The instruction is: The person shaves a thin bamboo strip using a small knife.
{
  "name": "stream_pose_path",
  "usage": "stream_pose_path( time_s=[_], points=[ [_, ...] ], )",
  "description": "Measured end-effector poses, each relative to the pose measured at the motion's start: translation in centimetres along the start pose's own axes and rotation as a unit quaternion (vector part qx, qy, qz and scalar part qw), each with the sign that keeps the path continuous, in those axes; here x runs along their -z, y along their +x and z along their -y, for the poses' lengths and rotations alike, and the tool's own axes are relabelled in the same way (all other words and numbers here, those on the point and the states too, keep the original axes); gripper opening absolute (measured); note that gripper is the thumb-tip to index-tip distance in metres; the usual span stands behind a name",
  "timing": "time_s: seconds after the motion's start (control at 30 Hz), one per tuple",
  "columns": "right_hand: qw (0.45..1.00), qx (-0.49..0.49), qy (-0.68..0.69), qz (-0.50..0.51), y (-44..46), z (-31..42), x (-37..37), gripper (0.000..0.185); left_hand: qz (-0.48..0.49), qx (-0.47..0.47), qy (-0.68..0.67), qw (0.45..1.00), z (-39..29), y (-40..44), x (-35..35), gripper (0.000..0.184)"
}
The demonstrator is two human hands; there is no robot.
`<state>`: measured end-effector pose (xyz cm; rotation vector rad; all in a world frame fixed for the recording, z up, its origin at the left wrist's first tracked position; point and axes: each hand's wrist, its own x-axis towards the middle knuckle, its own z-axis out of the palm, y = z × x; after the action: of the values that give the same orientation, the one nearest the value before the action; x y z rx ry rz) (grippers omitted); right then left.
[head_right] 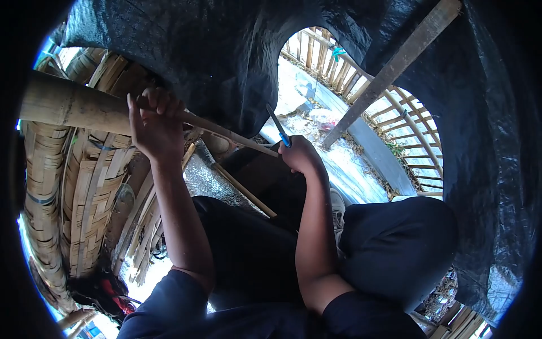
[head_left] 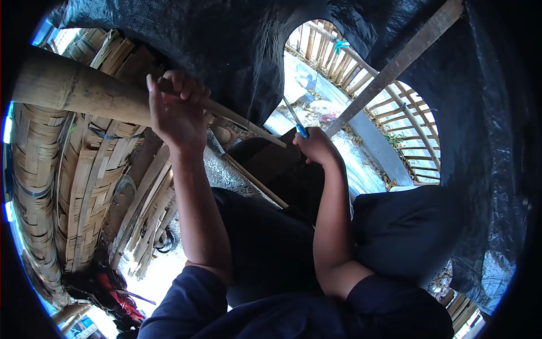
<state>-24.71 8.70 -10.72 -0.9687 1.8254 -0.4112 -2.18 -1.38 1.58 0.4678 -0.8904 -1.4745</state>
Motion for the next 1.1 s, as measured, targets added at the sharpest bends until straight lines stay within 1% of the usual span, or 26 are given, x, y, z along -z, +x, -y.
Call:
stream_pose_path(
  time_s=[0.03,0.07,0.1,0.13,0.17,0.2,0.27,0.3,0.33,0.37,0.4,0.43,0.47,0.53,0.57,0.6,0.67,0.7,0.73,0.83,0.87,0.93,0.97,1.0,1.07,1.1],
  points=[
    [0.999,0.026,0.033,-0.012,0.1,-0.3,-0.3,0.032,0.027,0.001,0.008,1.0,0.2,0.3,0.1,0.044],
    [0.999,0.026,0.031,-0.014,0.3,-0.7,-0.4,0.032,0.054,0.001,0.017,0.998,0.2,0.3,0.1,0.042],
    [0.998,0.049,0.03,-0.023,0.4,-0.8,-0.4,0.036,0.053,0.0,0.014,0.998,0.4,0.1,-0.2,0.042],
    [0.996,0.073,0.029,-0.032,0.4,-1.0,-0.3,0.041,0.009,-0.02,0.042,0.999,0.7,-0.1,-0.8,0.038],
    [0.996,0.074,0.027,-0.035,0.3,-1.0,-0.2,0.041,-0.036,-0.04,0.069,0.996,0.8,-0.3,-1.1,0.035],
    [0.996,0.07,0.032,-0.036,0.0,-0.7,0.0,0.042,-0.035,-0.042,0.066,0.996,0.8,-0.3,-1.0,0.035],
    [0.996,0.068,0.035,-0.04,-0.8,0.0,0.2,0.043,0.009,-0.062,0.061,0.996,1.0,-0.3,-0.7,0.027],
    [0.99,0.074,0.112,-0.053,-1.3,0.2,0.1,0.043,0.026,-0.069,0.061,0.995,1.0,-0.4,-1.5,0.034],
    [0.977,0.08,0.188,-0.067,-1.6,0.4,0.2,0.042,0.027,-0.072,0.057,0.995,0.8,-0.4,-2.0,0.034],
    [0.971,0.07,0.226,-0.042,-1.5,0.3,0.4,0.037,0.09,-0.039,0.039,0.994,0.7,-0.5,-2.4,0.038],
    [0.971,0.072,0.223,-0.046,-1.6,0.2,0.4,0.037,0.153,-0.006,0.021,0.988,0.7,-0.7,-2.9,0.043],
    [0.969,0.09,0.225,-0.051,-1.7,0.1,0.3,0.039,0.137,0.012,0.079,0.987,0.9,-0.9,-3.5,0.051],
    [0.966,0.107,0.228,-0.056,-1.8,0.1,0.1,0.04,0.139,0.01,0.075,0.987,0.9,-1.2,-3.7,0.051],
    [0.964,0.113,0.23,-0.065,-2.2,0.0,-0.1,0.037,0.206,0.028,0.096,0.973,0.8,-1.8,-4.1,0.052],
    [0.973,0.113,0.191,-0.064,-2.3,-0.1,-0.1,0.035,0.182,0.015,0.127,0.975,1.3,-2.1,-4.6,0.056],
    [0.98,0.114,0.15,-0.063,-2.6,0.1,0.0,0.034,0.185,0.011,0.124,0.975,1.6,-2.1,-4.2,0.056],
    [0.981,0.12,0.135,-0.07,-3.3,0.5,0.1,0.034,0.203,0.011,0.129,0.971,2.0,-2.2,-3.2,0.056],
    [0.981,0.132,0.121,-0.077,-3.5,0.7,0.1,0.035,0.184,0.001,0.123,0.975,1.9,-2.6,-3.4,0.055],
    [0.98,0.143,0.108,-0.083,-3.7,0.9,0.0,0.037,0.189,-0.001,0.122,0.974,1.8,-2.7,-3.3,0.055],
    [0.973,0.143,0.16,-0.083,-4.7,1.7,-0.2,0.039,0.192,-0.018,0.112,0.975,1.7,-3.3,-3.1,0.054],
    [0.973,0.144,0.161,-0.086,-5.3,2.0,-0.2,0.039,0.18,-0.025,0.115,0.977,1.6,-3.6,-3.1,0.053],
    [0.988,0.083,0.113,-0.071,-7.2,3.1,-0.3,0.041,0.171,-0.031,0.118,0.978,1.3,-4.3,-3.1,0.052],
    [0.984,0.101,0.119,-0.085,-7.6,3.0,-0.9,0.035,0.166,-0.02,0.097,0.981,1.1,-4.6,-3.1,0.051],
    [0.984,0.1,0.123,-0.088,-7.7,2.6,-1.4,0.035,0.161,-0.009,0.075,0.984,0.8,-5.0,-3.3,0.051],
    [0.983,0.148,0.046,-0.096,-7.9,1.8,-2.6,0.027,0.156,0.009,0.062,0.986,0.2,-5.6,-3.9,0.051],
    [0.985,0.122,0.095,-0.082,-9.7,2.8,-3.0,0.024,0.149,0.024,0.049,0.987,-0.1,-6.0,-4.3,0.052]
  ],
)
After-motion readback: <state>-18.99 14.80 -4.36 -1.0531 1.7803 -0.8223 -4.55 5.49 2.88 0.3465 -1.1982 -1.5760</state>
